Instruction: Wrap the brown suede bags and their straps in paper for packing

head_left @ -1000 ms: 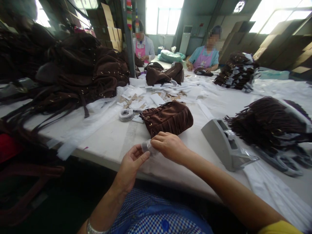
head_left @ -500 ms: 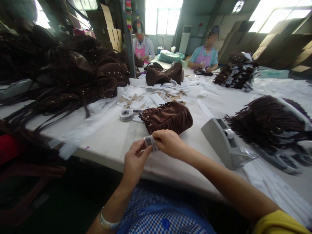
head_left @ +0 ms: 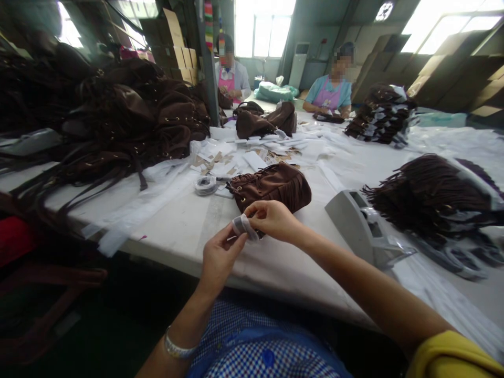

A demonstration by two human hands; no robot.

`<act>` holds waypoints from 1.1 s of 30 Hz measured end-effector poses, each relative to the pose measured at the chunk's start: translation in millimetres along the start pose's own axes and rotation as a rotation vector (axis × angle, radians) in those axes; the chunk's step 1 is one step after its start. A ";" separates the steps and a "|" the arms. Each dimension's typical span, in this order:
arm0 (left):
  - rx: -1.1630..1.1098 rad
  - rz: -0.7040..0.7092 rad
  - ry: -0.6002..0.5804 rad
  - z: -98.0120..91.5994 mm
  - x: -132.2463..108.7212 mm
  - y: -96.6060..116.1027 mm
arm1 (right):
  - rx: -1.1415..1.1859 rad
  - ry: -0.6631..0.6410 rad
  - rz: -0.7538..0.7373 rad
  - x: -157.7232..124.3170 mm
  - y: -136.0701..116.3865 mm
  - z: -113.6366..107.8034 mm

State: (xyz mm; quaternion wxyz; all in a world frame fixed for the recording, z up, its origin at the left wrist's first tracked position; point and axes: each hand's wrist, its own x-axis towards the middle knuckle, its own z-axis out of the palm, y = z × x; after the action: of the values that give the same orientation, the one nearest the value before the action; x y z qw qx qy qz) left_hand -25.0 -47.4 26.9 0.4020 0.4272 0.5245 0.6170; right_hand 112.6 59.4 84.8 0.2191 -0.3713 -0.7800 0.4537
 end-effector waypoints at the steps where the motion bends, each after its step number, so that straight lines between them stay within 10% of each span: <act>1: -0.003 0.005 0.006 -0.9 1.5 -0.2 | 0.096 -0.011 -0.001 -0.5 2.1 0.0; 10: -0.218 -0.089 -0.027 -7.4 20.0 5.3 | -0.040 0.180 -0.363 -18.0 22.5 7.6; 33: 0.073 -0.088 0.139 6.3 -2.2 9.1 | 0.254 0.534 -0.157 -40.9 26.8 61.6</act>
State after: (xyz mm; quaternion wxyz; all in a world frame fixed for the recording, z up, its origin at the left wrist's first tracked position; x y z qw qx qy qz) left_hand -18.8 -48.8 36.2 0.3754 0.3742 0.5916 0.6075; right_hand 106.7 2.3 31.0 0.4955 -0.3855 -0.6583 0.4154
